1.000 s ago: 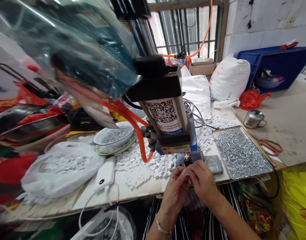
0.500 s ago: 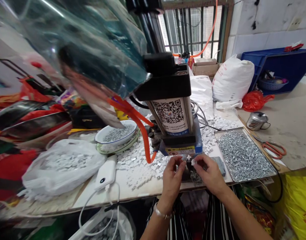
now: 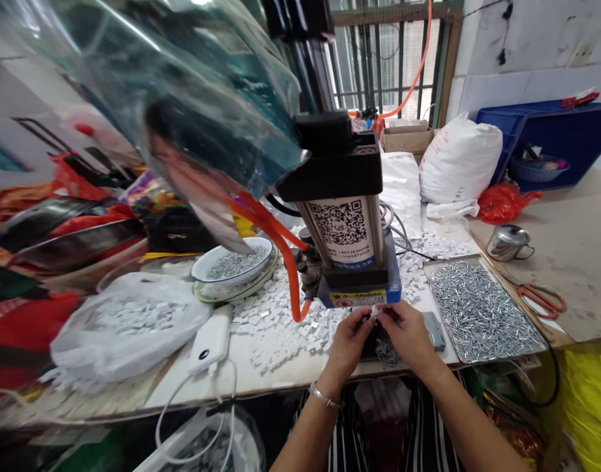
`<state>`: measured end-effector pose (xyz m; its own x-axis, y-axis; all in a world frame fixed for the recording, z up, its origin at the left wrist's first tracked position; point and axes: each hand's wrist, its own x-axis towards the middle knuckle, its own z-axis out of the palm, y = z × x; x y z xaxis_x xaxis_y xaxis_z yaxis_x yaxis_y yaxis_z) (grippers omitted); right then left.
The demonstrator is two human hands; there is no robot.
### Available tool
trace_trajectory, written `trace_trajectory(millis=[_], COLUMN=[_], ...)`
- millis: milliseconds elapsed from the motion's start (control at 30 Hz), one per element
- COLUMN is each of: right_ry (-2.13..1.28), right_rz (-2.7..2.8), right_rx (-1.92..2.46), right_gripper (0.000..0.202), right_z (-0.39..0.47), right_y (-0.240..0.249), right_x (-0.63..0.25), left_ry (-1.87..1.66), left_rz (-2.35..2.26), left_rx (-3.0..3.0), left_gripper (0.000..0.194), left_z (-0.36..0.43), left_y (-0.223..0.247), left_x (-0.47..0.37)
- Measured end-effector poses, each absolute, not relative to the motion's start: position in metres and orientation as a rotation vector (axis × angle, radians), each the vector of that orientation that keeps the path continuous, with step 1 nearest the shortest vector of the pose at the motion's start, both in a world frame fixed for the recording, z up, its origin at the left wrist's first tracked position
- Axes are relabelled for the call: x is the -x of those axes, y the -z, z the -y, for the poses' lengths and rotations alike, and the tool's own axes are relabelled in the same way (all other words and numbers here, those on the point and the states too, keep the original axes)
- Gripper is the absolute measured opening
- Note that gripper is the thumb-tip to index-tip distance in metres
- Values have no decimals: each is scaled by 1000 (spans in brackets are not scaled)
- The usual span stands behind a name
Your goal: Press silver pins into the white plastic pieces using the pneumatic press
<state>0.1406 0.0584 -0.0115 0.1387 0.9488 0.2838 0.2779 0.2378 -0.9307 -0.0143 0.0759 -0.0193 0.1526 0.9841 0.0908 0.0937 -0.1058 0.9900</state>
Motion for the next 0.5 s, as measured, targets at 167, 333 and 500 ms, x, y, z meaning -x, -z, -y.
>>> trace_trajectory(millis=[167, 333, 500], right_ry=[-622, -610, -554], right_rz=[1436, 1465, 1596], right_rx=[1275, 1288, 1289], right_gripper=[20, 18, 18], right_z=[-63, -64, -66], right_y=[11, 7, 8], right_x=[-136, -138, -142], left_ry=[-1120, -1134, -1130], left_rz=[-1072, -1030, -1007], left_rx=[-1378, -1348, -1332], left_gripper=[23, 22, 23], left_z=[-77, -77, -78], left_y=[24, 22, 26], left_x=[14, 13, 13])
